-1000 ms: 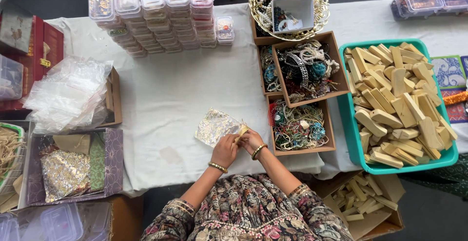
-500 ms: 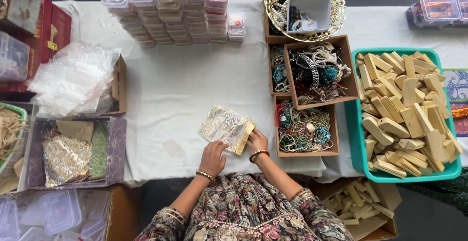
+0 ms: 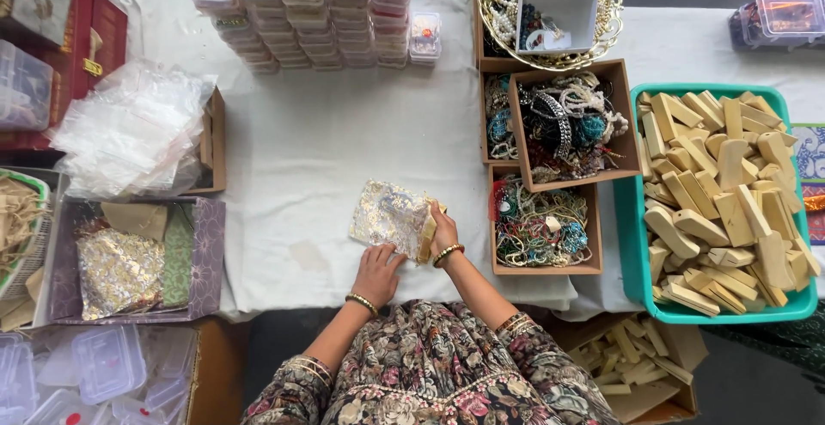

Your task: The person sits at a table and packages various jewelry items. They place a gold-colored chain into a small plastic bag, then into a decorative pouch, and finally into a clear plastic container. They repeat the process with a blue beaded necklace, placing it into a plastic bag and a decorative pouch.

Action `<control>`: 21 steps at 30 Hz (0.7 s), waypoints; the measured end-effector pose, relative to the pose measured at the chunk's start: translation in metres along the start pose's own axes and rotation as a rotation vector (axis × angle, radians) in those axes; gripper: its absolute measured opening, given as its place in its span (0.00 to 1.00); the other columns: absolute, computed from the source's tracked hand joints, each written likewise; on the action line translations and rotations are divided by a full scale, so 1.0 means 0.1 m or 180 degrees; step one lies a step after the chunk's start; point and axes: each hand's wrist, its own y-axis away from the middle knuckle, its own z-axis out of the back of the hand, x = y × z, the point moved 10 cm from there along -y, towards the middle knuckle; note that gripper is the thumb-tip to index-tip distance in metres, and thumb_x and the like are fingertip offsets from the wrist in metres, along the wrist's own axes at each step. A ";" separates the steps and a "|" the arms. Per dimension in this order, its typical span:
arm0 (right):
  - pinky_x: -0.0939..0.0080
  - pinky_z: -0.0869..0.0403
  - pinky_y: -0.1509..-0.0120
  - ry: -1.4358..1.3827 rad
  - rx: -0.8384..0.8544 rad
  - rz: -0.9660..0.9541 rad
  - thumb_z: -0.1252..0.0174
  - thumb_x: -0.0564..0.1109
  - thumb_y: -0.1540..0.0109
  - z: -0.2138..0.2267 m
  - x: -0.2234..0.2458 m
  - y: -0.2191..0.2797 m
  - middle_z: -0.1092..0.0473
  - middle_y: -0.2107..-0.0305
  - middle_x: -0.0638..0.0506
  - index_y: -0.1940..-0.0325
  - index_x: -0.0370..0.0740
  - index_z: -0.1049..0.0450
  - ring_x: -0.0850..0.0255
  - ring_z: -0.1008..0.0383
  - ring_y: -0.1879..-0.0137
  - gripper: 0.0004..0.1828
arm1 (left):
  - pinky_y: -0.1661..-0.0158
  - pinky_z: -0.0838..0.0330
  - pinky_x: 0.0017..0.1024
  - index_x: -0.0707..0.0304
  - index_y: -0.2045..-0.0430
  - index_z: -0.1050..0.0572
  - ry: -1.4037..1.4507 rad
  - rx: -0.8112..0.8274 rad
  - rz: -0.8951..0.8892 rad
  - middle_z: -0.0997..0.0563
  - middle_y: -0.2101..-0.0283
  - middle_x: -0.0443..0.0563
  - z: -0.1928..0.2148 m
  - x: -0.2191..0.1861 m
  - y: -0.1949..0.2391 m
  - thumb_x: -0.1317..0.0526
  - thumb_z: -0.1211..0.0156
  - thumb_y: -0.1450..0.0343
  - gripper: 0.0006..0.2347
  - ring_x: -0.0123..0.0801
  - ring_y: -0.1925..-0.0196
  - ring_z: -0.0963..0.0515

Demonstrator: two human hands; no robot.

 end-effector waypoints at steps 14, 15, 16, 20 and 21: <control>0.52 0.21 0.48 0.0146 -0.0033 -0.0098 0.41 0.50 0.35 -0.07 0.05 0.02 0.25 0.56 0.46 0.46 0.33 0.28 0.56 0.22 0.52 0.20 | 0.35 0.46 0.49 0.53 0.48 0.26 -0.0030 -0.0150 -0.0121 0.29 0.42 0.56 0.07 0.02 -0.03 0.68 0.40 0.38 0.21 0.47 0.35 0.35; 0.52 0.20 0.47 0.0023 -0.0041 -0.0072 0.42 0.50 0.37 -0.03 0.14 0.09 0.23 0.56 0.45 0.47 0.32 0.27 0.56 0.20 0.52 0.21 | 0.36 0.46 0.49 0.55 0.49 0.26 0.0014 -0.0126 -0.0158 0.29 0.42 0.57 0.07 0.00 -0.05 0.68 0.40 0.38 0.21 0.48 0.35 0.35; 0.52 0.20 0.47 0.0036 -0.0053 -0.0097 0.42 0.50 0.37 0.04 0.08 0.00 0.23 0.56 0.45 0.47 0.32 0.27 0.56 0.20 0.52 0.21 | 0.36 0.46 0.49 0.55 0.49 0.26 0.0032 -0.0115 -0.0136 0.29 0.42 0.57 0.06 0.00 -0.02 0.68 0.40 0.38 0.21 0.48 0.35 0.35; 0.54 0.21 0.52 -0.0076 0.0010 -0.0389 0.41 0.51 0.35 -0.22 -0.08 -0.07 0.24 0.59 0.46 0.48 0.33 0.28 0.57 0.22 0.57 0.20 | 0.35 0.46 0.49 0.54 0.49 0.26 0.0036 -0.0169 -0.0120 0.29 0.42 0.56 0.03 0.00 0.00 0.67 0.41 0.38 0.21 0.47 0.35 0.35; 0.54 0.21 0.53 0.0159 0.0002 -0.0578 0.41 0.51 0.35 -0.43 -0.11 -0.01 0.24 0.60 0.47 0.48 0.34 0.29 0.57 0.22 0.57 0.19 | 0.34 0.46 0.48 0.53 0.49 0.26 -0.0040 -0.0209 -0.0135 0.29 0.42 0.55 0.04 -0.01 -0.01 0.67 0.41 0.38 0.21 0.47 0.35 0.35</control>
